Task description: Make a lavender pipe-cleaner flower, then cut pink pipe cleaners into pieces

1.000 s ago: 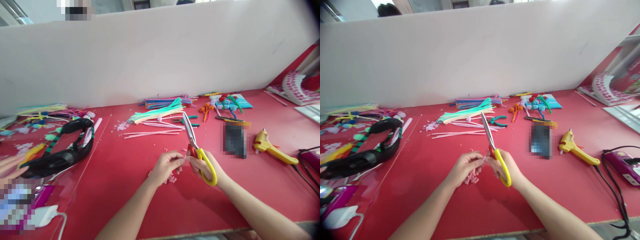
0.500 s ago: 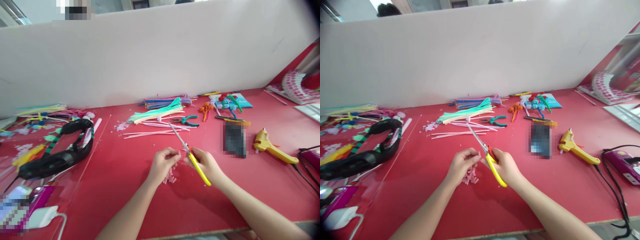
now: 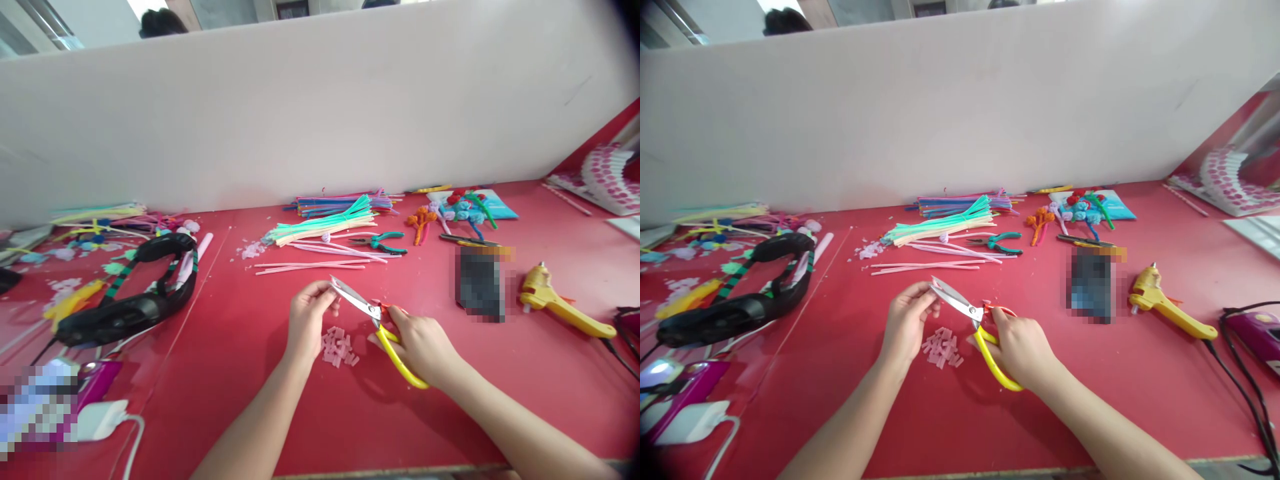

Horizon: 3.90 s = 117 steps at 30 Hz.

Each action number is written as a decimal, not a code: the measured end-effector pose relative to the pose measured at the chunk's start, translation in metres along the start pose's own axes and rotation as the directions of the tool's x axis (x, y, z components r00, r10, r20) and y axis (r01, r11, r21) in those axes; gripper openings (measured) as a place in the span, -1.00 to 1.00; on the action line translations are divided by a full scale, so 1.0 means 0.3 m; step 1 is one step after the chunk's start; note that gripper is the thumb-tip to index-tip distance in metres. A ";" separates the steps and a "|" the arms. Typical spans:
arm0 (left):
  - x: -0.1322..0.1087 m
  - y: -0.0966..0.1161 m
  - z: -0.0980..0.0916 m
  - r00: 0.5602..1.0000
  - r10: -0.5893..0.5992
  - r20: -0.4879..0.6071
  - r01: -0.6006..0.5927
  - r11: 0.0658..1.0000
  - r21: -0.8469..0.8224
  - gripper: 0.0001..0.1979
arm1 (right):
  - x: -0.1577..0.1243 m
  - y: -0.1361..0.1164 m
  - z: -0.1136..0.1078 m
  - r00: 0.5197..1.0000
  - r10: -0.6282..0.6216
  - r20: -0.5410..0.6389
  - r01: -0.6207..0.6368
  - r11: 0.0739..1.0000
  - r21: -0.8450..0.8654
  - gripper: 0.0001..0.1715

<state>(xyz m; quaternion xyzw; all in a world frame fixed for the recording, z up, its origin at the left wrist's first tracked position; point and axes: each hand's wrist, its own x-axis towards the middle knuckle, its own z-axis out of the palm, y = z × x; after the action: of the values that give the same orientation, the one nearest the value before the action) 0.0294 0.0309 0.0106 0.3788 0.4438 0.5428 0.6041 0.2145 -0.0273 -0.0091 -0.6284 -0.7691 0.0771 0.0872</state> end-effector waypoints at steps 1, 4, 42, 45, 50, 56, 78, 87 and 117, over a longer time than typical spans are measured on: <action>0.000 0.000 0.000 1.000 0.002 0.003 -0.002 1.000 -0.004 -0.92 | -0.001 0.003 0.002 1.000 -0.005 0.001 0.005 1.000 -0.004 -0.66; 0.001 -0.001 -0.001 1.000 0.007 0.007 -0.007 1.000 -0.013 -0.93 | -0.001 0.009 0.007 1.000 -0.018 0.002 0.018 1.000 -0.007 -0.66; -0.008 -0.011 0.003 1.000 0.012 0.009 -0.012 0.999 -0.031 -0.91 | 0.013 0.002 0.007 0.997 0.069 0.034 -0.070 0.997 0.041 -0.63; -0.010 -0.008 0.008 1.000 -0.013 0.027 0.013 1.000 -0.028 -0.89 | 0.028 -0.009 -0.020 0.992 0.121 0.042 -0.125 0.988 0.089 -0.67; -0.017 -0.012 0.020 0.989 -0.094 0.110 0.091 0.995 0.031 -0.88 | 0.045 -0.019 -0.055 0.985 0.161 0.066 -0.174 0.935 0.310 -0.69; -0.051 -0.015 0.054 0.916 -0.249 0.314 0.197 0.962 0.189 -0.81 | 0.047 -0.034 -0.058 0.978 0.160 0.137 -0.203 0.546 0.813 -0.78; -0.019 -0.026 0.023 0.985 -0.127 0.114 0.114 0.986 0.120 -0.87 | 0.033 0.004 -0.036 0.993 0.113 -0.023 -0.105 0.966 0.237 -0.70; 0.003 -0.007 0.003 0.999 -0.018 -0.030 0.017 1.000 -0.026 -0.90 | 0.002 0.004 0.017 1.000 0.000 -0.031 0.000 1.000 -0.018 -0.65; -0.004 -0.003 0.004 1.000 0.004 -0.019 -0.006 0.996 -0.088 -0.93 | -0.009 0.006 0.034 0.997 -0.034 -0.064 0.032 0.999 -0.031 -0.68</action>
<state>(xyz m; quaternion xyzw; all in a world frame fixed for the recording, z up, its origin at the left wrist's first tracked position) 0.0306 0.0296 0.0104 0.3479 0.4242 0.5669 0.6145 0.2144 -0.0296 -0.0195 -0.6190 -0.7773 0.0435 0.1039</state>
